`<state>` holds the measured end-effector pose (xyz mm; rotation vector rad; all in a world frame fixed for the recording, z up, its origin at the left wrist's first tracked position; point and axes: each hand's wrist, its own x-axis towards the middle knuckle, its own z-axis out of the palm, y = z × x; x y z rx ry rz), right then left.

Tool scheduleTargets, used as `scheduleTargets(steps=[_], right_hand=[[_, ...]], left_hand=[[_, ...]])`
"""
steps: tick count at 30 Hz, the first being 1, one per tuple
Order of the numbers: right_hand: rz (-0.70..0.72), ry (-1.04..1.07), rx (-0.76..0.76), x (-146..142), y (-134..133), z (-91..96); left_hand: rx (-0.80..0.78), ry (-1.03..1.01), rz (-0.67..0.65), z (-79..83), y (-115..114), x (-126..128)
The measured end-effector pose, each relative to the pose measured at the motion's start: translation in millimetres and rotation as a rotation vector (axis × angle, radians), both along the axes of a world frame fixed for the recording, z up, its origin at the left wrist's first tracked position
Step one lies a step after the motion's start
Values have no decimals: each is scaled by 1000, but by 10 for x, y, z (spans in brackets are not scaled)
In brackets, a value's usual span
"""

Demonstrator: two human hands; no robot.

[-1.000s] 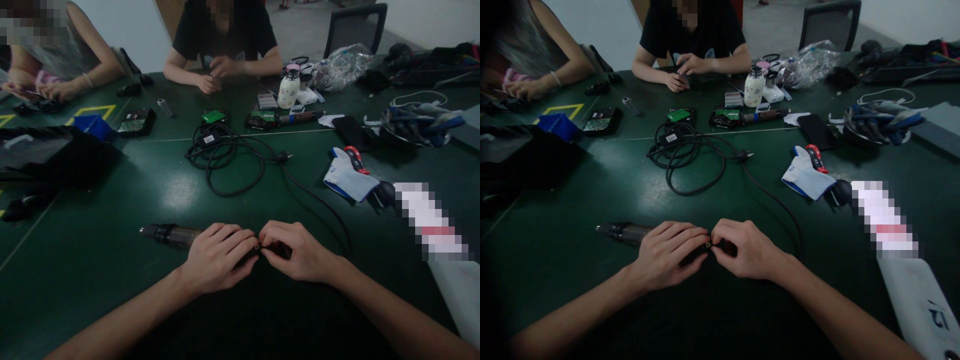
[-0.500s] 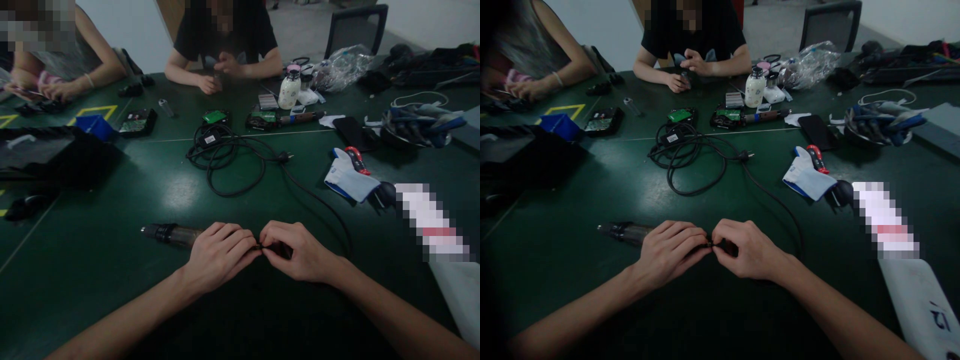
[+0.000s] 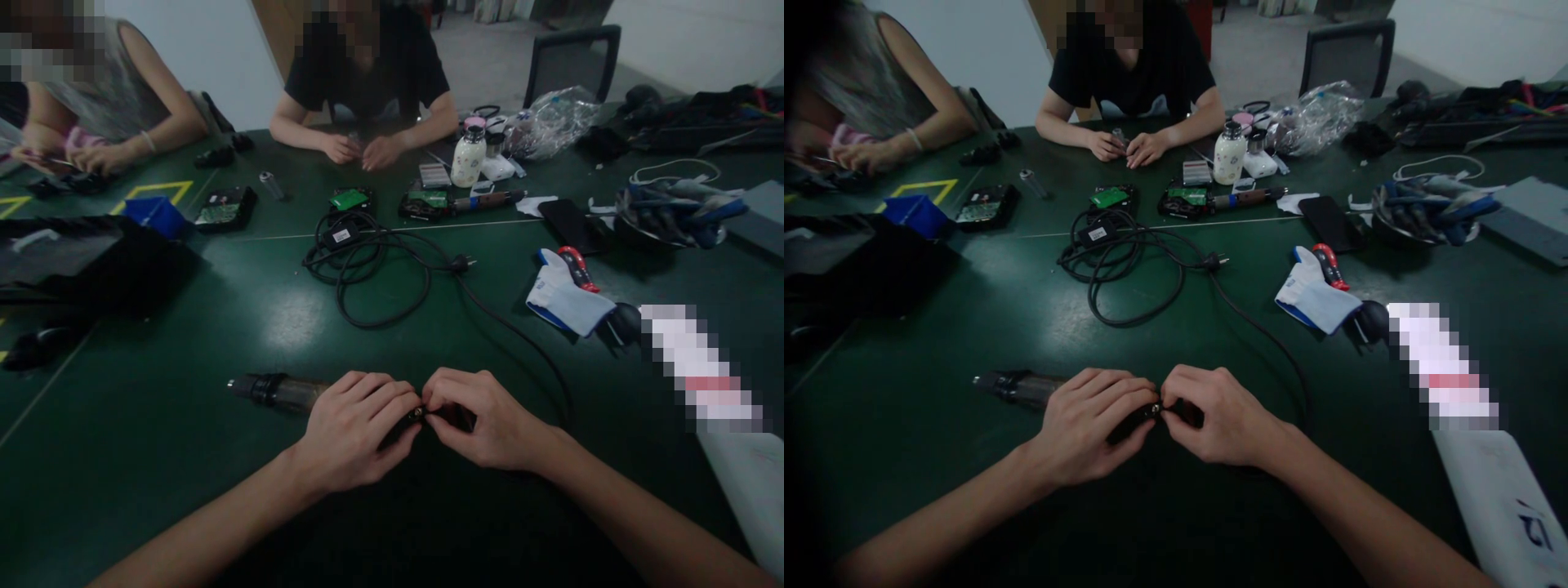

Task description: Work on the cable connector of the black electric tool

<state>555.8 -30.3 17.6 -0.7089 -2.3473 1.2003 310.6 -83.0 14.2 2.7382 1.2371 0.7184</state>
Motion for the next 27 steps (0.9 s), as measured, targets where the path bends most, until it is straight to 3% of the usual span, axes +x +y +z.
scheduleTargets(steps=[27], right_hand=[[-8, 10, -8, -6, -3, 10]], left_hand=[[27, 45, 18, 6, 14, 1]])
